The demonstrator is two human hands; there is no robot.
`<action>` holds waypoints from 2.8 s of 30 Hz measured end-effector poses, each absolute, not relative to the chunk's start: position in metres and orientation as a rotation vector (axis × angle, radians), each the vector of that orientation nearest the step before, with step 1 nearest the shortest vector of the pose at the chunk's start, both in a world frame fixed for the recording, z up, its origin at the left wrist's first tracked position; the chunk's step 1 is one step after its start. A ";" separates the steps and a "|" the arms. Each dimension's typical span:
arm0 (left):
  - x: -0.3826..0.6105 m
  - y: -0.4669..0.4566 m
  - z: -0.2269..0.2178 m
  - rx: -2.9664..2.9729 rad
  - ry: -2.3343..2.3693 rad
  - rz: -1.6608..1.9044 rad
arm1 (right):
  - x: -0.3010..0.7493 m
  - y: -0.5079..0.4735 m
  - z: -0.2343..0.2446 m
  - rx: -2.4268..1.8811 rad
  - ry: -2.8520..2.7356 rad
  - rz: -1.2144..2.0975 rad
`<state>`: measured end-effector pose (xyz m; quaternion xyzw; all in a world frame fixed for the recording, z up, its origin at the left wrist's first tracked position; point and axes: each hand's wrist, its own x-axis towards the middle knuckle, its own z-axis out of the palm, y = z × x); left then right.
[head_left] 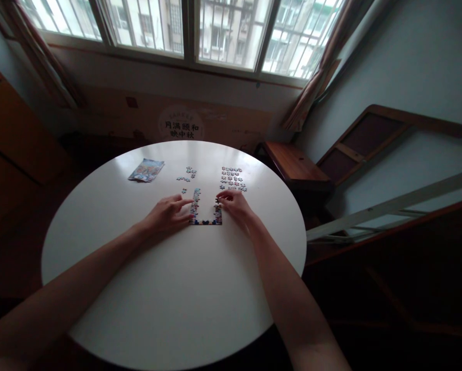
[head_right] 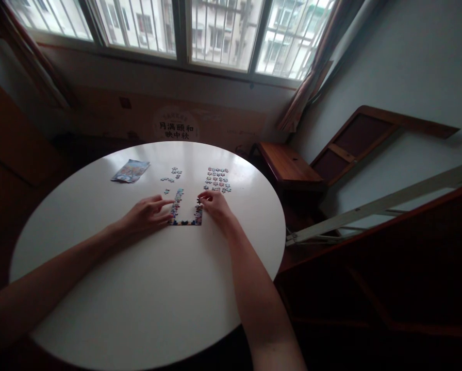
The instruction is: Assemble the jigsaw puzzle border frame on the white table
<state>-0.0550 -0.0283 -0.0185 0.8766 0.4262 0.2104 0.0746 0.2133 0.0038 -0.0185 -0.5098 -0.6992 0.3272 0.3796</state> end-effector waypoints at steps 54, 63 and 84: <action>-0.057 -0.028 -0.018 2.618 1.258 0.640 | 0.210 0.000 -0.022 -1.365 -1.921 0.675; -0.056 -0.029 -0.017 2.622 1.267 0.641 | 0.210 0.000 -0.020 -1.377 -1.939 0.655; -0.056 -0.028 -0.018 2.606 1.275 0.642 | 0.210 -0.001 -0.022 -1.357 -1.947 0.634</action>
